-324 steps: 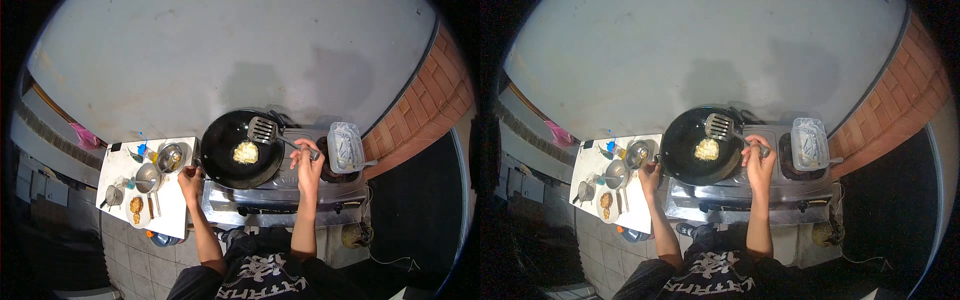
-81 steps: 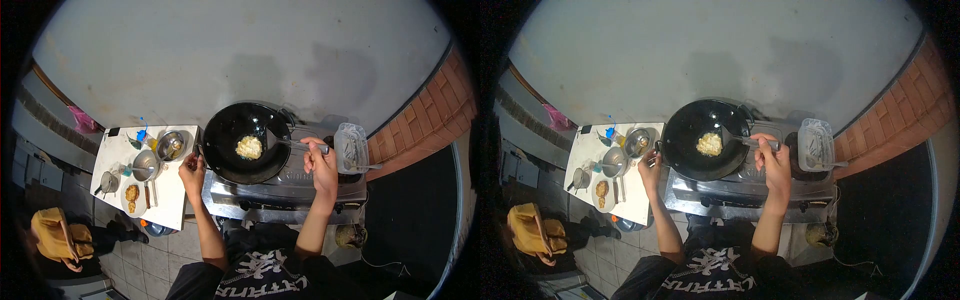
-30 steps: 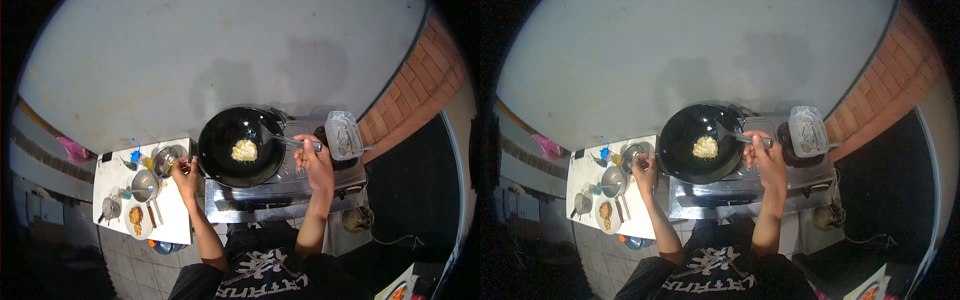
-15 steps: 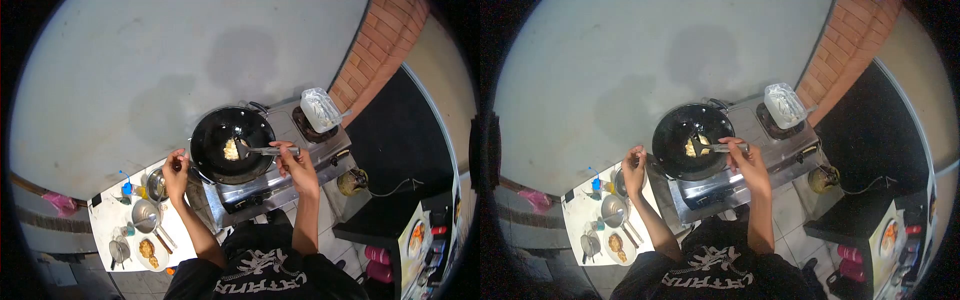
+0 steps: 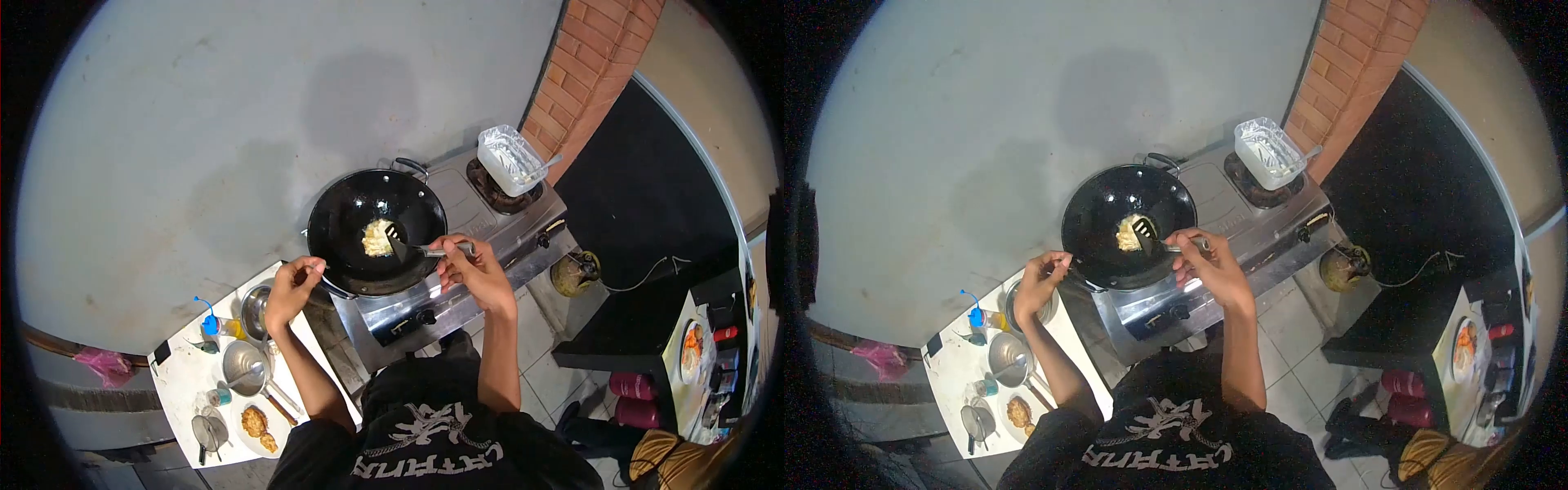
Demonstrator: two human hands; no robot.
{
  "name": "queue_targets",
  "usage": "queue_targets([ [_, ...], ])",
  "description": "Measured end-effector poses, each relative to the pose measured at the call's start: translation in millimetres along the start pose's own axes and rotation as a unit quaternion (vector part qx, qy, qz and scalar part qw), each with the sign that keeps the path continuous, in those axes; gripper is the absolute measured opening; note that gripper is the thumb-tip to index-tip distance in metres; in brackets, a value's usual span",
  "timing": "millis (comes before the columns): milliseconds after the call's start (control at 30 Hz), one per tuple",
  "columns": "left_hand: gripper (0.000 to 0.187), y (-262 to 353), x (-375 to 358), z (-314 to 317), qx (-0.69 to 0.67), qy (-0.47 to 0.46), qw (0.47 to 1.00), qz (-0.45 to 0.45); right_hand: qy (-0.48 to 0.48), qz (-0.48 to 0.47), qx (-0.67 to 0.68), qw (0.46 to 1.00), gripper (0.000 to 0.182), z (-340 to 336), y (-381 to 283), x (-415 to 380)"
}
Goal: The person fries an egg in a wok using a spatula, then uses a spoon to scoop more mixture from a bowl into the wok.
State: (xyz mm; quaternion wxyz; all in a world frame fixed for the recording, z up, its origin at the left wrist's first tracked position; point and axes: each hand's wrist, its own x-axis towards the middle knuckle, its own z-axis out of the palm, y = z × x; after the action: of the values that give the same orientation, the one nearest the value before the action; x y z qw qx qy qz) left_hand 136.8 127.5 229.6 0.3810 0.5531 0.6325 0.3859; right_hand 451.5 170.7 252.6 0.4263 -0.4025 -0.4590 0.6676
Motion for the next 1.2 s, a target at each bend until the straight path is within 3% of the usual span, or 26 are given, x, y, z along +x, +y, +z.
queue_targets([
  [233,0.03,-29.8,-13.0,0.1,0.009,-0.016,0.999,-0.042,-0.09,-0.026,-0.096,0.991,0.023,4.1,-10.8,5.1],
  [333,0.034,-18.8,-18.5,9.4,0.021,-0.011,0.998,-0.057,-0.117,0.01,-0.193,0.974,0.024,-1.8,-15.0,20.3],
  [400,0.034,-22.9,-21.1,14.8,0.004,0.005,0.997,-0.072,-0.171,-0.067,-0.276,0.943,0.029,-6.6,-7.7,34.5],
  [600,0.03,-28.8,-25.4,30.3,0.011,0.077,0.996,-0.044,-0.199,-0.046,-0.286,0.936,0.025,-9.5,-19.3,38.2],
  [733,0.028,-21.4,-29.7,37.7,0.009,0.094,0.994,-0.054,-0.206,-0.114,-0.308,0.922,0.02,-19.2,-11.9,47.5],
  [800,0.027,-22.9,-28.4,40.7,0.002,0.098,0.994,-0.055,-0.201,-0.021,-0.276,0.94,0.017,-18.3,-18.2,48.7],
  [967,0.024,-24.9,-29.0,42.3,0.021,0.11,0.993,-0.045,-0.141,0.011,-0.305,0.942,0.018,-9.1,-31.1,39.5],
  [1133,0.022,-22.6,-30.6,42.5,0.021,0.123,0.991,-0.048,-0.11,-0.088,-0.278,0.95,0.018,-18.7,-2.7,50.2],
  [1200,0.022,-19.9,-31.0,42.2,0.034,0.124,0.99,-0.055,-0.088,-0.082,-0.278,0.953,0.018,-18.1,-8.0,45.8],
])
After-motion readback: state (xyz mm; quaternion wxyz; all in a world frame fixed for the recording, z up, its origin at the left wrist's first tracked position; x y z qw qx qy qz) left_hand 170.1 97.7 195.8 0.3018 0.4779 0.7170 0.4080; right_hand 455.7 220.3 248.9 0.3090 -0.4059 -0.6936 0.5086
